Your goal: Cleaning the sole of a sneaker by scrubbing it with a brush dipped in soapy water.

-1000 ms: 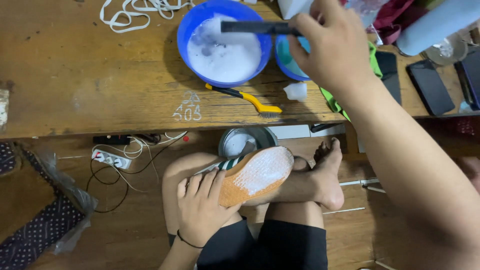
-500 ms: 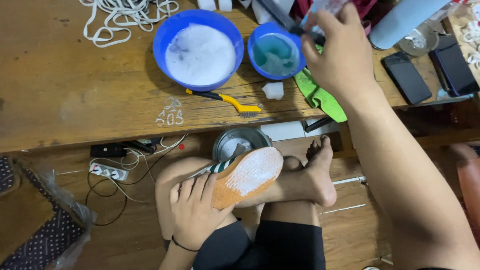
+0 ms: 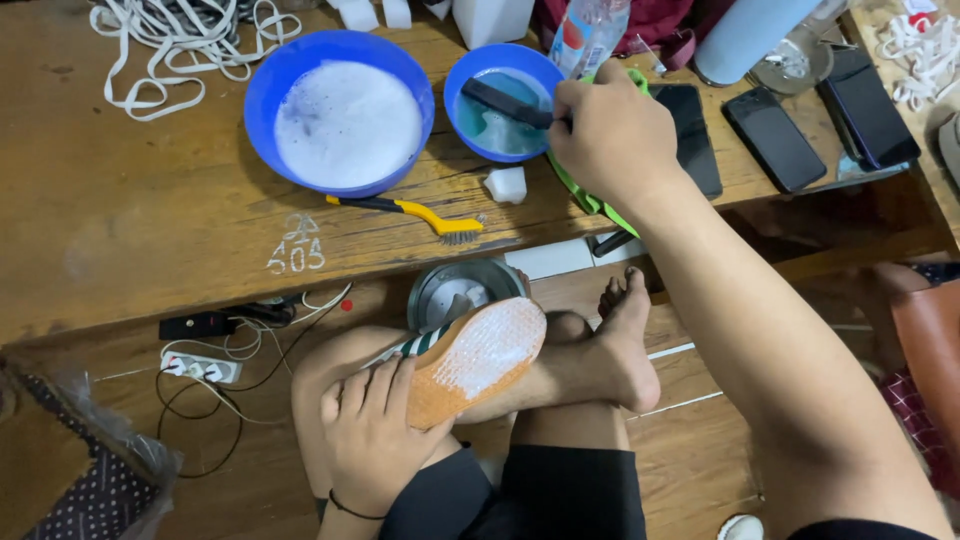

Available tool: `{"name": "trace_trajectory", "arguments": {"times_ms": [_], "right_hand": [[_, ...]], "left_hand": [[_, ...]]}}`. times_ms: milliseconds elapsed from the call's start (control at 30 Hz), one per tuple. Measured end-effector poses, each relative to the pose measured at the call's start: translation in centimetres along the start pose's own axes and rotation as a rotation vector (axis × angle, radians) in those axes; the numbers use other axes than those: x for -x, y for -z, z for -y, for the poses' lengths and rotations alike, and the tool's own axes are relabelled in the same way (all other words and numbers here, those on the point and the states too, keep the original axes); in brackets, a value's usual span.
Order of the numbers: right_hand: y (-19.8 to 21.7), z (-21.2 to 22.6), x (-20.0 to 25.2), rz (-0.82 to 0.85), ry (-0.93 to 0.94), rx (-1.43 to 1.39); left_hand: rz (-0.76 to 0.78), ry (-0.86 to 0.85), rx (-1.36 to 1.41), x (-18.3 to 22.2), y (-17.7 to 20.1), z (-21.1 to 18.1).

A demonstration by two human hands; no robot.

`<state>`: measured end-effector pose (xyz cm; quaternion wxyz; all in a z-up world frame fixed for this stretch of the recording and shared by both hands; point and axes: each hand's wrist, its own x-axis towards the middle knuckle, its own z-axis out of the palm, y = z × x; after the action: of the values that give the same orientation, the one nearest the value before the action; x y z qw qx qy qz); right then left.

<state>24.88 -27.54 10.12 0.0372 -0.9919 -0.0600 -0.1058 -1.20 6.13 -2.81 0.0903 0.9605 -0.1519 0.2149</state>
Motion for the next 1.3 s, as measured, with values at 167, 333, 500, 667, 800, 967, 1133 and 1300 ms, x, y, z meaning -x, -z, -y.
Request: {"name": "trace_trajectory", "arguments": {"times_ms": [167, 333, 500, 667, 800, 967, 1133, 1300], "right_hand": [[1.8, 0.1, 0.1, -0.041, -0.029, -0.040], [1.4, -0.9, 1.0, -0.228, 0.046, -0.035], [4.3, 0.1, 1.8, -0.152, -0.027, -0.200], [8.0, 1.3, 8.2, -0.174, 0.134, -0.161], [5.4, 3.0, 16.8, 0.091, 0.031, -0.149], [-2.9, 4.9, 25.7, 0.169, 0.195, -0.265], [-6.8, 3.4, 28.2, 0.029, 0.054, -0.092], [-5.5, 2.7, 25.7, -0.279, 0.446, -0.320]], "left_hand": [[0.010, 0.007, 0.000, 0.1, -0.3, 0.2], [0.036, 0.008, 0.013, -0.1, 0.1, 0.7], [0.064, 0.010, -0.025, -0.1, 0.3, 0.7], [0.056, 0.041, -0.052, -0.8, 0.8, 0.4], [0.057, 0.084, -0.069, -0.7, 1.0, 0.3], [-0.002, 0.057, -0.099, -2.0, 2.4, -0.6], [-0.165, 0.089, -0.110, 0.1, -1.5, -0.6], [-0.193, 0.061, -0.110, -1.2, -0.5, -1.1]]}}
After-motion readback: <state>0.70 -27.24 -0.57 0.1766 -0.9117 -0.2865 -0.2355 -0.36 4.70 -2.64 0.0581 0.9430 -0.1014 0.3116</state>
